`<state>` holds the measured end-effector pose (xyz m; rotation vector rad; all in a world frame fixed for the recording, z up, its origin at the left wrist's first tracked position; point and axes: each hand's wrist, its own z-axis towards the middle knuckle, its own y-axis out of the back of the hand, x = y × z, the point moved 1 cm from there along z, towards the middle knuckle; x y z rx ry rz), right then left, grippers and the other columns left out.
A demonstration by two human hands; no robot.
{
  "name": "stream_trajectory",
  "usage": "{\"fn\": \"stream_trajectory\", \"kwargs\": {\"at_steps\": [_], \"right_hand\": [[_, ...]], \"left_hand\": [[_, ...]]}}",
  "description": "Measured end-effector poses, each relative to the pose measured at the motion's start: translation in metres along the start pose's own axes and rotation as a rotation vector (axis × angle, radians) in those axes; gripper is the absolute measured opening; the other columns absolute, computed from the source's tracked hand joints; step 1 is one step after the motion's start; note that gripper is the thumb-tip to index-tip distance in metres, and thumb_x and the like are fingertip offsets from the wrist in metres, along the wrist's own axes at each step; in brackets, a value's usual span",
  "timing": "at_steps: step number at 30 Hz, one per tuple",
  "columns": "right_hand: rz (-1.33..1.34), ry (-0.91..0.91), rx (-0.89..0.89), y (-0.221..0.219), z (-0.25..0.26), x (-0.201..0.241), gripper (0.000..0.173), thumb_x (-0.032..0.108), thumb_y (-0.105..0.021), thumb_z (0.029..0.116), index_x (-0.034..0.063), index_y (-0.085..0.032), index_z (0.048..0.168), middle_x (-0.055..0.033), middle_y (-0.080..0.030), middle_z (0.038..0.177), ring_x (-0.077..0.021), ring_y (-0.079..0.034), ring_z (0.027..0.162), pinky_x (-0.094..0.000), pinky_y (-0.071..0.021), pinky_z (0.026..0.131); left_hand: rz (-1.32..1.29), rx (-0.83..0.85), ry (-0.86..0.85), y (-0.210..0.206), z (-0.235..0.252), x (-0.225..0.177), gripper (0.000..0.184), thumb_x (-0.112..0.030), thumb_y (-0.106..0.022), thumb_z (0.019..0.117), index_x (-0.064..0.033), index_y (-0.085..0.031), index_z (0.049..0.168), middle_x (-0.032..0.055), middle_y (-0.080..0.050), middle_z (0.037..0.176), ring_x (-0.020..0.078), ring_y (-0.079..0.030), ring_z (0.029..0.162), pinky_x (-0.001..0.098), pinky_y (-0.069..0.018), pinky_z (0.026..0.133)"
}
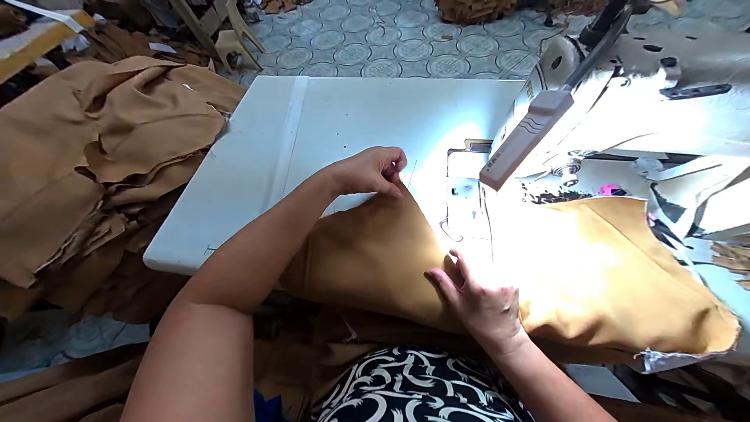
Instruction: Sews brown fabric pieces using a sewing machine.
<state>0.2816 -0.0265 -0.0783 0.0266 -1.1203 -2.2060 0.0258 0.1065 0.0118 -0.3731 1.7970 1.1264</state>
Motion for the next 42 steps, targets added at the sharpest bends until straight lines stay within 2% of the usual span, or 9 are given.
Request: {"fn": "stream_trajectory", "kwargs": {"at_steps": [5,10,15,18,20,23,29,37,42], "right_hand": [[0.06,0.024,0.028,-0.001,0.001,0.001,0.04,0.04,-0.062,0.0961,0.0035,-0.073,0.085,-0.0104,-0.065,0.069,-0.0233,-0.062,0.056,-0.0356,-0.0456,0.046],[0.129,0.102,0.027,0.001,0.0,0.001,0.035,0.029,-0.057,0.101,0.003,-0.074,0.085,-0.01,-0.064,0.068,-0.0212,-0.061,0.054,-0.0323,-0.0452,0.046],[0.175,0.128,0.027,0.005,0.0,0.001,0.029,0.019,-0.056,0.1004,0.0024,-0.075,0.085,-0.0115,-0.069,0.071,-0.0223,-0.066,0.058,-0.0327,-0.0506,0.05],[0.081,0.024,0.213,0.029,-0.003,0.003,0.028,0.02,-0.053,0.1007,0.0043,-0.074,0.092,-0.0134,-0.076,0.108,-0.0332,-0.073,0.095,-0.0534,-0.0539,0.082],[-0.017,-0.024,0.321,0.049,-0.005,0.003,0.028,0.019,-0.053,0.0992,0.0031,-0.076,0.098,-0.017,-0.075,0.112,-0.0413,-0.07,0.107,-0.0657,-0.0475,0.095],[-0.053,-0.1,0.438,0.067,-0.012,-0.004,0.031,0.017,-0.05,0.1002,0.002,-0.076,0.111,-0.016,-0.073,0.121,-0.0413,-0.066,0.119,-0.0644,-0.0452,0.102],[0.058,-0.225,0.33,0.066,-0.024,-0.004,0.035,0.017,-0.047,0.0999,-0.0054,-0.074,0.105,-0.025,-0.068,0.125,-0.0432,-0.066,0.118,-0.0518,-0.053,0.098],[0.043,-0.254,0.373,0.059,-0.012,0.005,0.033,0.015,-0.048,0.0975,-0.0057,-0.073,0.094,-0.0265,-0.067,0.123,-0.0415,-0.066,0.117,-0.0495,-0.0534,0.097],[-0.025,-0.28,0.39,0.055,-0.013,0.003,0.033,0.017,-0.048,0.097,-0.0043,-0.073,0.095,-0.0246,-0.067,0.123,-0.0433,-0.066,0.114,-0.0543,-0.0534,0.092]], "left_hand": [[-0.179,0.089,-0.134,0.014,-0.006,-0.007,0.023,0.011,-0.066,0.0826,-0.0109,-0.058,0.081,-0.0095,-0.06,0.067,-0.001,-0.059,0.062,0.0163,-0.0502,0.061],[-0.003,0.18,-0.073,0.02,-0.009,-0.02,0.019,0.01,-0.063,0.091,0.0004,-0.076,0.103,0.0003,-0.077,0.097,0.001,-0.07,0.084,0.0183,-0.0576,0.078],[0.198,0.209,-0.082,0.018,-0.007,-0.027,0.008,-0.001,-0.068,0.0938,-0.0023,-0.075,0.091,-0.001,-0.073,0.084,-0.0006,-0.065,0.073,0.0165,-0.053,0.068],[0.267,0.218,-0.116,0.007,-0.004,-0.035,0.011,-0.004,-0.062,0.0981,-0.0026,-0.072,0.094,0.0004,-0.07,0.086,0.001,-0.062,0.076,0.0185,-0.0509,0.07],[0.259,0.167,-0.087,-0.017,0.002,-0.046,0.015,-0.007,-0.058,0.1019,-0.0036,-0.069,0.094,-0.0006,-0.065,0.079,0.0021,-0.058,0.071,0.0205,-0.048,0.067],[0.199,-0.041,0.068,-0.073,0.014,-0.062,0.026,-0.012,-0.051,0.1071,-0.0001,-0.06,0.086,0.0051,-0.052,0.073,0.0125,-0.05,0.067,0.0315,-0.0427,0.064],[0.29,-0.522,-0.19,-0.139,0.043,-0.027,0.024,-0.014,-0.057,0.1014,0.0007,-0.068,0.086,0.011,-0.065,0.078,0.0202,-0.064,0.075,0.0394,-0.0517,0.071],[0.301,-0.392,-0.6,-0.116,0.071,-0.004,0.016,-0.009,-0.066,0.0931,0.0004,-0.077,0.087,0.0133,-0.075,0.087,0.016,-0.071,0.084,0.0297,-0.0549,0.081],[0.226,-0.243,-0.568,-0.117,0.087,-0.015,0.015,-0.006,-0.067,0.0909,-0.0008,-0.075,0.08,0.0092,-0.071,0.081,0.0112,-0.066,0.084,0.0271,-0.0504,0.081]]}}
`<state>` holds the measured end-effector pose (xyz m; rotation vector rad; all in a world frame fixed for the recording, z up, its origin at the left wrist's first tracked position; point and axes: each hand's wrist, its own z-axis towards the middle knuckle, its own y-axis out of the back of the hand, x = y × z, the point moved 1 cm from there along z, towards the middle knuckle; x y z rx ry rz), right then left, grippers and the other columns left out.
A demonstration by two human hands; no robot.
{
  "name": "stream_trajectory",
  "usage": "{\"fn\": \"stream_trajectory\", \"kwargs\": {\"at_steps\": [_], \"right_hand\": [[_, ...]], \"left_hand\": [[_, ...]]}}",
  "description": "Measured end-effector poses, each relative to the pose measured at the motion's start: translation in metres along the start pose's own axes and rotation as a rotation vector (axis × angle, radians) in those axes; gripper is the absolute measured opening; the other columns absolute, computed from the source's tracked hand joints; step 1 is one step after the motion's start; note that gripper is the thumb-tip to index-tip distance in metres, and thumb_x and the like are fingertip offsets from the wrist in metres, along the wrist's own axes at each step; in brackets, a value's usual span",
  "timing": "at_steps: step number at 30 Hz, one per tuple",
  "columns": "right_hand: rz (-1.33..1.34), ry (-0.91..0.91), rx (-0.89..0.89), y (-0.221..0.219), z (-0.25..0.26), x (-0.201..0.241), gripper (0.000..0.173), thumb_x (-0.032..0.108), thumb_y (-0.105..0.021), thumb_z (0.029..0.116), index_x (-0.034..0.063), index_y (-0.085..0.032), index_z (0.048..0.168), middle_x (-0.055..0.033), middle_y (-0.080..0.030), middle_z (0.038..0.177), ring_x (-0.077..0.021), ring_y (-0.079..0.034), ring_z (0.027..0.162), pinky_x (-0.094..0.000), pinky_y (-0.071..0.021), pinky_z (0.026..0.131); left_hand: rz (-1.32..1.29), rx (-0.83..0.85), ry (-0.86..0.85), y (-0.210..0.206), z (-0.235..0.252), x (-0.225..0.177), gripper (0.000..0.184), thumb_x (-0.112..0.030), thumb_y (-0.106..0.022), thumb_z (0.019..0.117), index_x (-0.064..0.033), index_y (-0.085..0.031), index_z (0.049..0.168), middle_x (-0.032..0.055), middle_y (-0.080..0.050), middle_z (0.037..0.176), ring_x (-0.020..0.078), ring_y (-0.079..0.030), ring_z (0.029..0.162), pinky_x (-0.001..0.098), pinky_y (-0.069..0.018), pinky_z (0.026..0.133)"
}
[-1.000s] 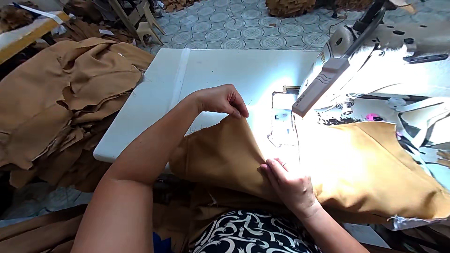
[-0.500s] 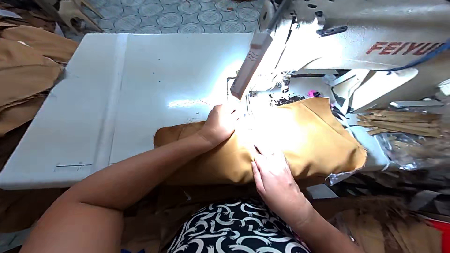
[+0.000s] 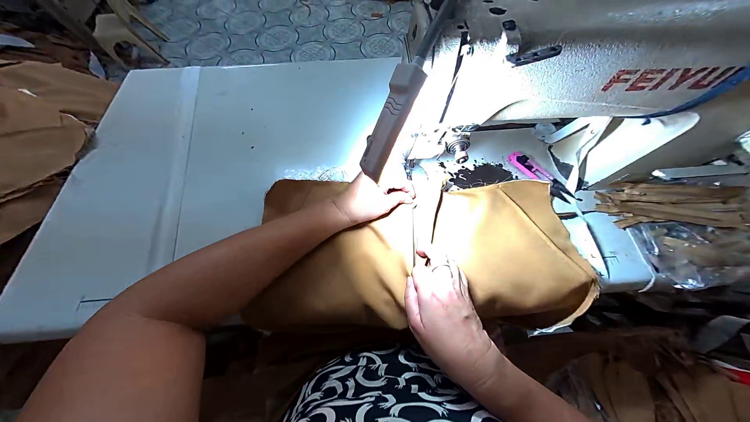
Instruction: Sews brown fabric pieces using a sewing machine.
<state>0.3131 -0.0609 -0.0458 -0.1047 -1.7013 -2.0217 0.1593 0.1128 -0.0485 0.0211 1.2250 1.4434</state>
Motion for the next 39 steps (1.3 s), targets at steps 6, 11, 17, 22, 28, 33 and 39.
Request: {"fn": "stream_trajectory", "kwargs": {"at_steps": [6,11,17,22,28,33,39], "right_hand": [[-0.011,0.014,-0.001,-0.001,0.001,-0.005,0.034,0.018,-0.049,0.0951,-0.0044,-0.074,0.097,-0.0242,-0.067,0.124,-0.0422,-0.066,0.115,-0.0538,-0.0543,0.091],[-0.022,0.023,-0.018,-0.002,0.002,-0.005,0.032,0.017,-0.05,0.0936,-0.0035,-0.074,0.092,-0.0238,-0.068,0.122,-0.042,-0.067,0.112,-0.0527,-0.0554,0.087],[0.005,0.073,-0.052,-0.002,-0.001,-0.009,0.034,0.02,-0.049,0.095,-0.0016,-0.075,0.093,-0.0231,-0.069,0.122,-0.0413,-0.068,0.109,-0.051,-0.0556,0.086],[0.153,0.218,-0.127,0.013,0.017,-0.038,0.033,0.024,-0.052,0.1003,-0.0005,-0.074,0.101,-0.017,-0.073,0.104,-0.0273,-0.073,0.09,-0.0376,-0.0596,0.079],[-0.087,0.289,-0.022,0.0,0.064,-0.085,0.041,0.023,-0.046,0.1047,0.0021,-0.066,0.134,-0.018,-0.065,0.137,-0.0393,-0.061,0.126,-0.0568,-0.0494,0.099],[-0.144,0.295,0.07,0.002,0.08,-0.079,0.047,0.02,-0.044,0.1028,0.0092,-0.058,0.146,-0.0134,-0.059,0.146,-0.0413,-0.06,0.124,-0.0592,-0.0512,0.087],[-0.093,0.31,0.121,0.0,0.094,-0.086,0.048,0.027,-0.039,0.1044,0.0129,-0.06,0.144,-0.012,-0.062,0.142,-0.0395,-0.058,0.128,-0.059,-0.0491,0.098]], "left_hand": [[0.31,-0.007,0.028,-0.007,0.001,-0.016,0.009,-0.011,-0.07,0.0907,-0.0037,-0.074,0.093,0.0155,-0.069,0.092,0.0307,-0.067,0.095,0.0459,-0.0508,0.088],[0.42,-0.002,0.052,-0.021,-0.006,-0.027,0.02,-0.004,-0.058,0.0965,-0.0012,-0.077,0.09,0.0165,-0.073,0.088,0.0327,-0.073,0.09,0.0475,-0.0559,0.08],[0.463,0.063,0.128,-0.028,-0.032,-0.049,0.031,-0.016,-0.055,0.1,0.0036,-0.072,0.116,0.0177,-0.07,0.121,0.0328,-0.066,0.116,0.0471,-0.052,0.1],[0.401,0.088,0.133,-0.028,-0.047,-0.046,0.049,-0.031,-0.045,0.1042,0.0018,-0.063,0.135,0.018,-0.062,0.14,0.031,-0.055,0.135,0.051,-0.0368,0.115],[0.434,0.154,0.134,-0.026,-0.05,-0.046,0.057,-0.039,-0.041,0.1035,0.0002,-0.061,0.139,0.0177,-0.057,0.147,0.0315,-0.051,0.14,0.0565,-0.0325,0.117],[0.444,0.147,0.125,-0.027,-0.053,-0.045,0.056,-0.037,-0.041,0.1034,0.002,-0.062,0.137,0.0187,-0.058,0.147,0.0322,-0.053,0.14,0.0585,-0.0331,0.116],[0.454,0.16,0.125,-0.026,-0.052,-0.044,0.056,-0.039,-0.041,0.1031,0.0015,-0.064,0.135,0.0189,-0.058,0.146,0.0318,-0.052,0.14,0.0587,-0.0321,0.117]]}}
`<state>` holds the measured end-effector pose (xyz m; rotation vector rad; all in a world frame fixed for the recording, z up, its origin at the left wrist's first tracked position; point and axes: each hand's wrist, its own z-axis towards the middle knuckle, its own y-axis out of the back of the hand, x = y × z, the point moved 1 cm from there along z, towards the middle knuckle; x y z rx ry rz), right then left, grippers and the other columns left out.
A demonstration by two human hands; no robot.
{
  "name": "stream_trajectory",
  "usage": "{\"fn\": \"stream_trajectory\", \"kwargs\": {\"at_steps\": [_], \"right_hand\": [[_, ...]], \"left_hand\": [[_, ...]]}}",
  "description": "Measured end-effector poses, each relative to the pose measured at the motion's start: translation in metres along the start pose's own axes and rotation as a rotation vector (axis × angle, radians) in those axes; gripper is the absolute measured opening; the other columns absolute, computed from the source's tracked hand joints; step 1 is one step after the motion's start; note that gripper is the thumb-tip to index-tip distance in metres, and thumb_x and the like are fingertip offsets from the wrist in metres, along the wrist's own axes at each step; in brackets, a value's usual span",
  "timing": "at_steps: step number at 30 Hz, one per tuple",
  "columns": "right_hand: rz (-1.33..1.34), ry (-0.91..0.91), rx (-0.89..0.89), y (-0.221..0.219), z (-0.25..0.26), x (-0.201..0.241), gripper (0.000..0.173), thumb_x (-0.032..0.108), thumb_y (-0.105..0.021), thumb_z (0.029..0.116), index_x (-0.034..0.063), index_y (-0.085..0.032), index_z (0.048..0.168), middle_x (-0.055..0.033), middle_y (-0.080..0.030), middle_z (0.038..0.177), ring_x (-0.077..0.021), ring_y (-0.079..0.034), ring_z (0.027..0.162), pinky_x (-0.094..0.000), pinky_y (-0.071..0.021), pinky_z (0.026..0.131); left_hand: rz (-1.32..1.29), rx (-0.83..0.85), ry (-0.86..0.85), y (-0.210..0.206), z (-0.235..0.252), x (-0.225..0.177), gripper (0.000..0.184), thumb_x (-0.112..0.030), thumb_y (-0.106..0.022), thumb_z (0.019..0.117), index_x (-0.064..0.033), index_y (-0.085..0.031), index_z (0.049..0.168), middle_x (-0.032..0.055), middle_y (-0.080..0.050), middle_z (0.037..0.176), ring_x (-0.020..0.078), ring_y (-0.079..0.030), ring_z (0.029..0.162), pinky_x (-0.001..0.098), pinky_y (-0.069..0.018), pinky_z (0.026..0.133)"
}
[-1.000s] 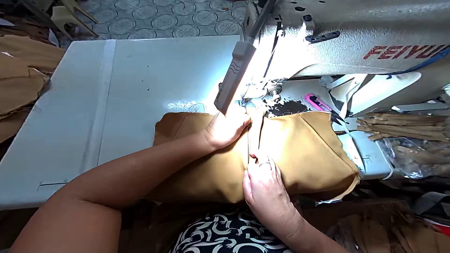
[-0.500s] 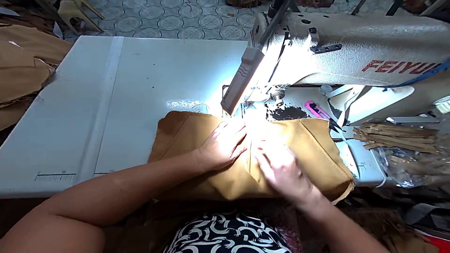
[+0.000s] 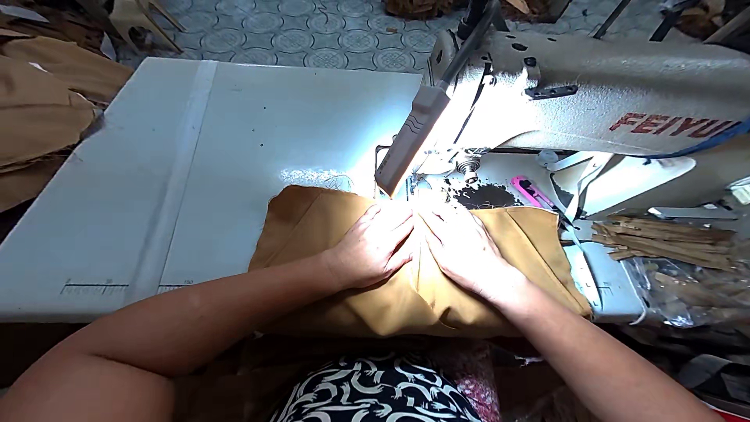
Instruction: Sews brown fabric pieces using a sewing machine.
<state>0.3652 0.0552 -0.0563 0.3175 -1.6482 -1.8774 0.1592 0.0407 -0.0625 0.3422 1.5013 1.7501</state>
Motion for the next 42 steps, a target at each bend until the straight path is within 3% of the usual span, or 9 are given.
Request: {"fn": "stream_trajectory", "kwargs": {"at_steps": [3,6,8,11,16,23,31,35,42], "right_hand": [[0.006,0.017,0.0,0.001,0.001,0.0,0.047,0.026,-0.041,0.1031,0.0113,-0.061,0.144,-0.0119,-0.06,0.143,-0.0381,-0.056,0.129,-0.0582,-0.0478,0.098],[0.073,0.183,-0.048,-0.001,0.003,-0.005,0.048,0.02,-0.04,0.1015,0.0174,-0.059,0.145,-0.0012,-0.055,0.152,-0.0266,-0.044,0.145,-0.0548,-0.0318,0.118],[0.064,0.279,-0.103,0.001,0.007,-0.012,0.045,0.02,-0.042,0.101,0.0181,-0.063,0.141,-0.0028,-0.063,0.142,-0.0263,-0.052,0.139,-0.0536,-0.036,0.114],[-0.049,0.398,-0.21,0.006,0.007,-0.02,0.039,0.019,-0.047,0.0975,0.0099,-0.074,0.123,-0.0118,-0.072,0.119,-0.0343,-0.063,0.114,-0.0546,-0.0444,0.099],[-0.003,0.691,-0.234,0.009,0.002,-0.026,0.025,0.007,-0.053,0.0943,0.0114,-0.077,0.096,-0.0092,-0.075,0.12,-0.0324,-0.061,0.127,-0.0532,-0.0404,0.111],[-0.008,0.499,-0.249,0.002,0.005,-0.034,0.036,0.012,-0.048,0.0928,0.0053,-0.077,0.113,-0.0143,-0.074,0.11,-0.0326,-0.067,0.105,-0.0497,-0.0503,0.089],[0.122,0.508,-0.284,-0.003,0.009,-0.037,0.035,0.007,-0.051,0.0868,0.0019,-0.078,0.11,-0.0142,-0.075,0.105,-0.0278,-0.069,0.096,-0.0384,-0.0547,0.085],[0.03,0.338,-0.15,0.0,0.011,-0.032,0.05,0.016,-0.045,0.0886,0.0087,-0.069,0.132,-0.0147,-0.07,0.118,-0.0326,-0.064,0.111,-0.0512,-0.0487,0.094],[-0.033,0.298,-0.067,0.003,0.025,-0.035,0.052,0.021,-0.042,0.088,0.013,-0.071,0.131,-0.0158,-0.068,0.127,-0.037,-0.06,0.121,-0.0579,-0.0452,0.094]], "left_hand": [[0.0,-0.018,-0.009,-0.001,0.0,0.0,0.056,-0.038,-0.041,0.1028,0.0017,-0.065,0.134,0.0191,-0.06,0.144,0.0318,-0.054,0.139,0.0585,-0.0338,0.116],[0.022,-0.061,-0.033,-0.001,0.001,-0.001,0.052,-0.038,-0.043,0.101,0.0012,-0.07,0.121,0.0178,-0.068,0.129,0.0318,-0.061,0.128,0.0571,-0.0398,0.11],[0.019,-0.067,-0.034,-0.001,0.001,-0.001,0.052,-0.038,-0.043,0.1015,0.0003,-0.07,0.123,0.0167,-0.068,0.128,0.0314,-0.061,0.127,0.057,-0.0396,0.111],[0.001,-0.031,-0.014,0.001,0.001,-0.001,0.058,-0.041,-0.041,0.1036,-0.0011,-0.06,0.141,0.0157,-0.059,0.146,0.0294,-0.053,0.139,0.0557,-0.0336,0.117],[0.016,-0.07,-0.032,-0.002,0.001,0.0,0.059,-0.045,-0.039,0.1051,-0.0006,-0.065,0.135,0.0171,-0.06,0.144,0.0298,-0.055,0.137,0.0544,-0.0365,0.115],[0.011,-0.017,-0.008,0.0,0.001,0.001,0.063,-0.047,-0.038,0.1051,-0.001,-0.059,0.142,0.016,-0.057,0.148,0.0287,-0.051,0.141,0.0547,-0.0342,0.117],[0.015,-0.004,0.002,-0.001,0.004,0.002,0.065,-0.048,-0.036,0.105,-0.0003,-0.057,0.144,0.0162,-0.054,0.151,0.0283,-0.048,0.144,0.0552,-0.0319,0.118],[0.012,-0.005,0.016,-0.003,0.003,0.003,0.064,-0.048,-0.035,0.1056,-0.001,-0.056,0.144,0.0159,-0.054,0.151,0.0277,-0.048,0.144,0.0555,-0.0318,0.118],[-0.007,0.055,0.069,0.002,0.007,0.007,0.066,-0.048,-0.035,0.1059,-0.0015,-0.051,0.149,0.0145,-0.048,0.157,0.0267,-0.044,0.147,0.0574,-0.0258,0.121]]}}
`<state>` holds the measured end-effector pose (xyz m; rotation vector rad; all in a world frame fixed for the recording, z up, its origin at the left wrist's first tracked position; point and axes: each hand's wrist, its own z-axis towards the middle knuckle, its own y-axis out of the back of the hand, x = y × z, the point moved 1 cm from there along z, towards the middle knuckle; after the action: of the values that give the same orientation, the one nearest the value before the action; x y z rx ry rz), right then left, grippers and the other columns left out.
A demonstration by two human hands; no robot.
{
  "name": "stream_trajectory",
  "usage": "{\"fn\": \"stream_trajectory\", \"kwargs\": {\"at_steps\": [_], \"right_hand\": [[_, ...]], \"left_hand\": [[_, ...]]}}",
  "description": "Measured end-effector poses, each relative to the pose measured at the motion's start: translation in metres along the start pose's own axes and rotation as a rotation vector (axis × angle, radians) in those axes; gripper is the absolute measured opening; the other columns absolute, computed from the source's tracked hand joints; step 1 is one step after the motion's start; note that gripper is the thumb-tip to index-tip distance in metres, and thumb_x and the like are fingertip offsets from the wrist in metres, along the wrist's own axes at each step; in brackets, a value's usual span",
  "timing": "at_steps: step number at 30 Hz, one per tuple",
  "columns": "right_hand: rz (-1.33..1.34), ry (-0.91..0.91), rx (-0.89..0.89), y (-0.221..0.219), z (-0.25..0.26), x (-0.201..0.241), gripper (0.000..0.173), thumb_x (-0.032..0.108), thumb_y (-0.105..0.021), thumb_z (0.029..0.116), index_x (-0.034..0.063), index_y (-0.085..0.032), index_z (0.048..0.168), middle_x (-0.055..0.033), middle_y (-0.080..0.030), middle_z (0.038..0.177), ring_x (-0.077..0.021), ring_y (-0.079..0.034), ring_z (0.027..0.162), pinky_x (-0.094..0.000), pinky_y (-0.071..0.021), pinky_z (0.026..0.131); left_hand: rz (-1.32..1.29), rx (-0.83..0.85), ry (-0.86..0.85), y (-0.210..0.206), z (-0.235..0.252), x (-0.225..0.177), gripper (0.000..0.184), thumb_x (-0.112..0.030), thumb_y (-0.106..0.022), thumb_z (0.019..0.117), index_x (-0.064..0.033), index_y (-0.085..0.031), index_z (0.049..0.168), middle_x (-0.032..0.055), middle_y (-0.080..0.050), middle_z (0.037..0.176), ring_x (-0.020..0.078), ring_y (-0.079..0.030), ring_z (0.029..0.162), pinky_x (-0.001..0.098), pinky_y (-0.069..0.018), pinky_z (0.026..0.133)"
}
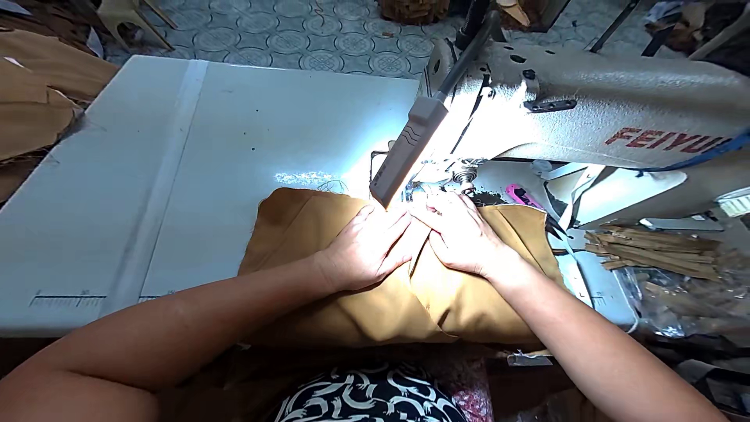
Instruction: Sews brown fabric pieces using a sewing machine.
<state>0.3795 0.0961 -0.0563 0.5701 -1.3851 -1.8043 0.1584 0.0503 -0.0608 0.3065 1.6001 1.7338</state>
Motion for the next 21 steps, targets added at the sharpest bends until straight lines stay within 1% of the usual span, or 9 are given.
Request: {"fn": "stream_trajectory", "kwargs": {"at_steps": [2,4,6,8,10,12,15,17,21], "right_hand": [[0.01,0.024,-0.008,-0.001,0.003,-0.005,0.052,0.02,-0.043,0.0871,0.0131,-0.072,0.13,-0.0152,-0.068,0.119,-0.0364,-0.061,0.115,-0.0567,-0.0463,0.091],[0.015,0.035,-0.013,-0.003,0.004,-0.008,0.051,0.019,-0.044,0.0876,0.0129,-0.072,0.129,-0.015,-0.068,0.12,-0.0365,-0.062,0.115,-0.0567,-0.047,0.092],[0.017,0.042,-0.012,-0.003,0.006,-0.01,0.05,0.019,-0.044,0.0871,0.0134,-0.073,0.128,-0.0151,-0.068,0.117,-0.0372,-0.062,0.114,-0.0571,-0.0474,0.091],[0.017,0.042,-0.017,-0.003,0.007,-0.011,0.05,0.018,-0.044,0.0875,0.0146,-0.073,0.128,-0.0143,-0.069,0.118,-0.0364,-0.062,0.114,-0.0568,-0.0473,0.091],[0.023,0.037,-0.008,-0.002,0.009,-0.012,0.05,0.019,-0.044,0.0874,0.0156,-0.073,0.128,-0.0142,-0.069,0.115,-0.0362,-0.062,0.112,-0.0579,-0.0473,0.091],[0.031,0.03,0.001,-0.002,0.009,-0.014,0.05,0.019,-0.044,0.0877,0.0161,-0.073,0.129,-0.0155,-0.069,0.113,-0.0366,-0.063,0.11,-0.0586,-0.0475,0.091],[0.038,0.062,-0.048,-0.003,0.01,-0.017,0.048,0.02,-0.045,0.0866,0.011,-0.075,0.123,-0.0163,-0.07,0.11,-0.0356,-0.065,0.105,-0.0549,-0.0493,0.091],[0.046,0.074,-0.071,-0.003,0.011,-0.018,0.047,0.019,-0.046,0.0859,0.009,-0.076,0.12,-0.0165,-0.072,0.108,-0.0352,-0.066,0.103,-0.0528,-0.0503,0.09],[0.06,0.051,-0.064,-0.007,0.013,-0.024,0.045,0.021,-0.048,0.0861,0.0089,-0.077,0.118,-0.0162,-0.07,0.107,-0.035,-0.066,0.102,-0.0543,-0.0498,0.089]], "left_hand": [[0.001,-0.008,0.003,0.0,0.001,0.002,0.066,-0.049,-0.034,0.1061,-0.0018,-0.052,0.149,0.0144,-0.05,0.156,0.0264,-0.045,0.146,0.0578,-0.0259,0.121],[0.002,0.001,0.008,0.001,0.003,0.002,0.066,-0.048,-0.034,0.1057,-0.0015,-0.052,0.149,0.0147,-0.05,0.155,0.0265,-0.045,0.147,0.0578,-0.0254,0.121],[0.008,0.048,0.022,0.004,0.005,0.002,0.068,-0.049,-0.033,0.1061,-0.0017,-0.048,0.152,0.0145,-0.047,0.158,0.0261,-0.041,0.149,0.0573,-0.0227,0.122],[0.01,0.069,0.037,0.004,0.006,0.003,0.069,-0.05,-0.031,0.1064,-0.0022,-0.045,0.154,0.0142,-0.045,0.159,0.0264,-0.039,0.15,0.0569,-0.0207,0.123],[0.0,0.022,0.027,0.001,0.006,0.005,0.068,-0.05,-0.034,0.1058,-0.0014,-0.048,0.151,0.0153,-0.048,0.157,0.0286,-0.043,0.147,0.0579,-0.0236,0.122],[-0.004,0.018,0.027,0.001,0.007,0.006,0.068,-0.049,-0.035,0.1055,-0.0014,-0.048,0.151,0.0155,-0.048,0.157,0.029,-0.044,0.147,0.0577,-0.0245,0.122],[-0.005,0.039,0.034,0.003,0.008,0.006,0.068,-0.05,-0.033,0.106,-0.0024,-0.047,0.153,0.015,-0.049,0.156,0.0281,-0.043,0.147,0.0577,-0.0236,0.122],[-0.014,0.062,0.044,0.005,0.009,0.007,0.068,-0.051,-0.033,0.1059,-0.0035,-0.046,0.153,0.0151,-0.049,0.156,0.0278,-0.042,0.148,0.0573,-0.0223,0.123],[-0.024,0.035,0.009,0.001,0.013,0.016,0.066,-0.051,-0.036,0.1047,-0.0049,-0.05,0.151,0.0165,-0.053,0.151,0.0293,-0.044,0.146,0.0581,-0.0238,0.122]]}}
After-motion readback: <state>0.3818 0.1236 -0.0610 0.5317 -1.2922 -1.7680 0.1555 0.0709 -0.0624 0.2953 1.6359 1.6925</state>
